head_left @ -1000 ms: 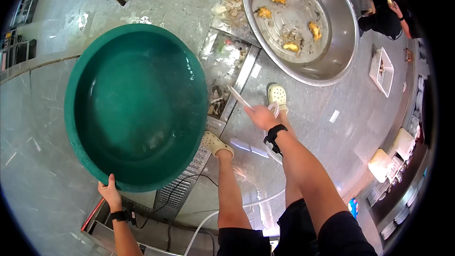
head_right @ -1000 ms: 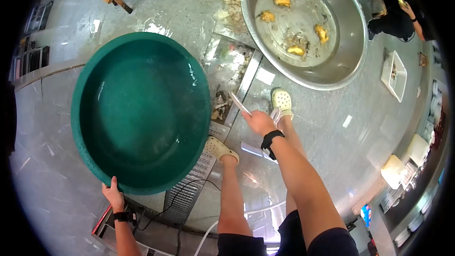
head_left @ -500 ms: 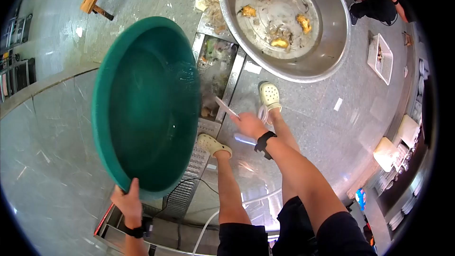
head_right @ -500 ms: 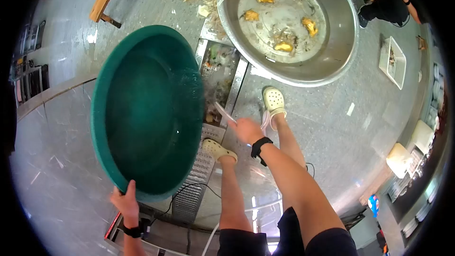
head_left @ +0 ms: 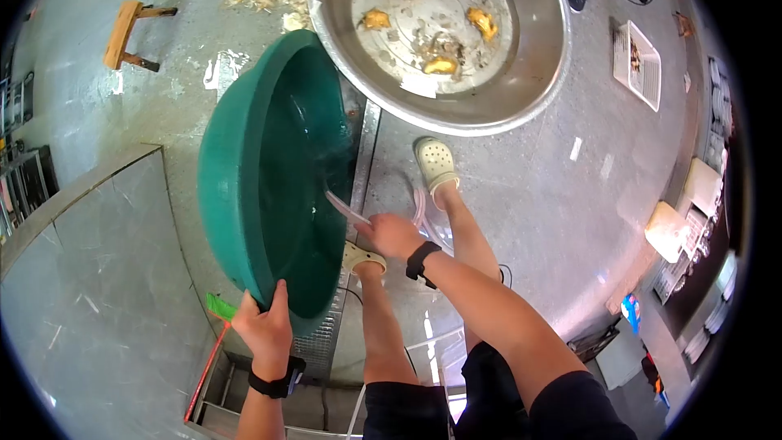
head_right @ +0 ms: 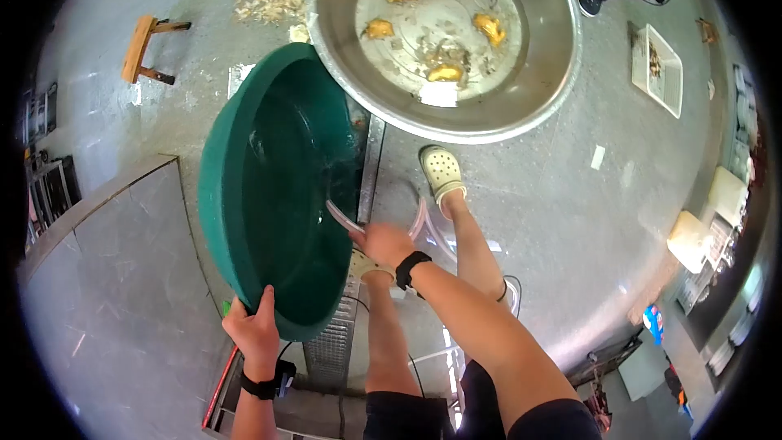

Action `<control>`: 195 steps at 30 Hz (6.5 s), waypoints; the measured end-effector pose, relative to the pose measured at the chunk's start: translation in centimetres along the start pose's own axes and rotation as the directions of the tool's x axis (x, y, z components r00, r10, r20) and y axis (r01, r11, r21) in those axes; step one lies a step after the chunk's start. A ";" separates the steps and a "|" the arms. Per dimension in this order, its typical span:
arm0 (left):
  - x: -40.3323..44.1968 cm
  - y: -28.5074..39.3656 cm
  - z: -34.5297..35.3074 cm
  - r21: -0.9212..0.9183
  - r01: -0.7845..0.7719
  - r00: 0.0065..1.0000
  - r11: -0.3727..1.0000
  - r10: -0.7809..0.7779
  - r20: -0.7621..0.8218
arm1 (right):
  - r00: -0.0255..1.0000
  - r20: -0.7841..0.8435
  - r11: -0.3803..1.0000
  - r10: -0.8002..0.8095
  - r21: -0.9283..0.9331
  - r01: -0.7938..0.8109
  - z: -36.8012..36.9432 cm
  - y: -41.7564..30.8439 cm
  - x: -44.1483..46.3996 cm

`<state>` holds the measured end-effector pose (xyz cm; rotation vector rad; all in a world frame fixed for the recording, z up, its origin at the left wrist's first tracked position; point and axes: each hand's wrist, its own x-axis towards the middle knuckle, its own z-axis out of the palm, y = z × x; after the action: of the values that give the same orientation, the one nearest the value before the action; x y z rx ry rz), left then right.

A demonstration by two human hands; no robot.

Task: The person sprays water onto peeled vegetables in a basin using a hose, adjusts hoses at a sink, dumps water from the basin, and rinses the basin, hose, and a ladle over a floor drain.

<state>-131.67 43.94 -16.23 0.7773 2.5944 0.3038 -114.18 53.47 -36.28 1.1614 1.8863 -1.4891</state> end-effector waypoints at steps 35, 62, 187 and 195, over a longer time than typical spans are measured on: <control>-2.5 0.6 -2.6 -0.147 0.101 0.995 0.984 -0.104 -0.011 | 0.745 -0.001 0.745 -0.667 0.003 0.667 -1.2 -12.6 -2.2; -4.0 1.5 -2.2 -0.182 0.197 0.979 0.963 -0.202 -0.005 | 0.827 -0.324 0.874 -0.460 0.002 0.487 -4.1 -13.3 0.1; -4.9 -2.6 -2.0 -0.367 0.458 0.878 0.809 -0.477 0.043 | 0.707 0.246 0.663 -0.663 -0.246 0.707 1.7 -7.1 -2.5; -5.2 -2.6 -1.5 -0.325 0.366 0.924 0.872 -0.382 0.017 | 0.875 -0.103 0.877 -0.472 -0.156 0.455 -2.7 -5.4 2.1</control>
<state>-129.66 38.72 -14.03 0.1460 2.5717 0.6124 -119.46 56.41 -34.10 0.7988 2.4473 -1.5209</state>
